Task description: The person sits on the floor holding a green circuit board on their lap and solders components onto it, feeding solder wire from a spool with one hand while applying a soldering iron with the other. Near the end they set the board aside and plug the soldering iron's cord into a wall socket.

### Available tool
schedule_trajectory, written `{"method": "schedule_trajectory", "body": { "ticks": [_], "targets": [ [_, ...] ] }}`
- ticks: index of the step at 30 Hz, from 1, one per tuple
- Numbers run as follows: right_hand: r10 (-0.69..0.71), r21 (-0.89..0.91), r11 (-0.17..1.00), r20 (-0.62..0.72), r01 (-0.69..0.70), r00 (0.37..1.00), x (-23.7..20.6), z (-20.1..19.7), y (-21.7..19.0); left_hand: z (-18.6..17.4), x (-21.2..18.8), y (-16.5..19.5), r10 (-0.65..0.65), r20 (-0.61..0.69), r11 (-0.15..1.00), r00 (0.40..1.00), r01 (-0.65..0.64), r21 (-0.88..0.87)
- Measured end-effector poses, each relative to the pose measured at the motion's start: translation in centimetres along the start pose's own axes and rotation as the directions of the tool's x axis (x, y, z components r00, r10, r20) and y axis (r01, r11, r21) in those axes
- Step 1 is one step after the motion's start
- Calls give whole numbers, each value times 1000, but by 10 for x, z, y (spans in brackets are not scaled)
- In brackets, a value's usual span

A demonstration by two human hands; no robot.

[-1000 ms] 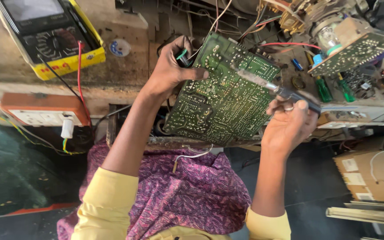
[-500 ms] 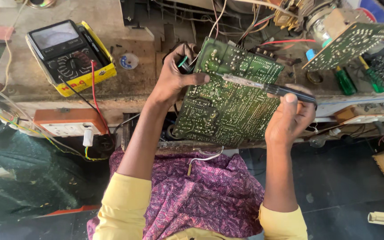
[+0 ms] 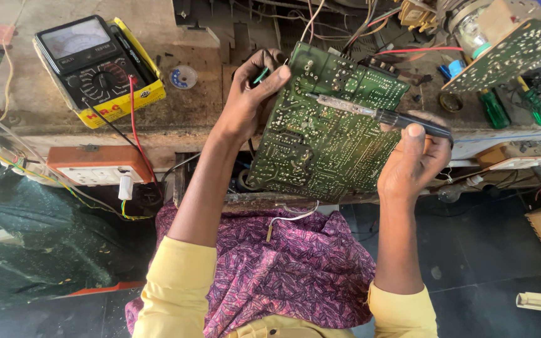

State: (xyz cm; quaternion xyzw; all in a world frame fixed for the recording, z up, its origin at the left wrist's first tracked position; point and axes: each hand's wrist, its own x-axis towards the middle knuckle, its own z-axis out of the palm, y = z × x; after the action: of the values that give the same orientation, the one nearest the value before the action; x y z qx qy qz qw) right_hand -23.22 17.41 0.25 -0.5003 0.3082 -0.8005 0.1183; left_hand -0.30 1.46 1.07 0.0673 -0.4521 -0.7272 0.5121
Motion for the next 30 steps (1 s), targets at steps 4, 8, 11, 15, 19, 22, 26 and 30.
{"method": "schedule_trajectory", "body": {
  "ticks": [4,8,11,15,19,22,26,30],
  "targets": [
    [22,12,1000,16,-22,1000,2,2,-2,5,0,0,188,45,971,981,-192,142],
    [26,9,1000,31,-27,999,5,4,-4,7,0,0,241,43,958,970,-245,148],
    [14,6,1000,32,-14,999,4,4,-4,6,0,-1,230,59,966,971,-236,109],
    [2,8,1000,33,-2,999,3,3,-6,4,1,-2,231,86,963,969,-241,122],
    [18,1,1000,34,-18,999,2,1,-7,5,1,-3,211,87,970,974,-220,105],
    [19,-4,1000,9,-19,1000,2,-1,-6,5,1,-3,217,96,970,972,-225,90],
    [21,11,1000,18,-21,1000,1,-1,-5,4,1,-3,240,83,959,967,-250,135],
    [11,16,1000,19,-11,1000,0,-2,-4,4,2,-4,241,64,957,969,-248,150]
  ]
}}
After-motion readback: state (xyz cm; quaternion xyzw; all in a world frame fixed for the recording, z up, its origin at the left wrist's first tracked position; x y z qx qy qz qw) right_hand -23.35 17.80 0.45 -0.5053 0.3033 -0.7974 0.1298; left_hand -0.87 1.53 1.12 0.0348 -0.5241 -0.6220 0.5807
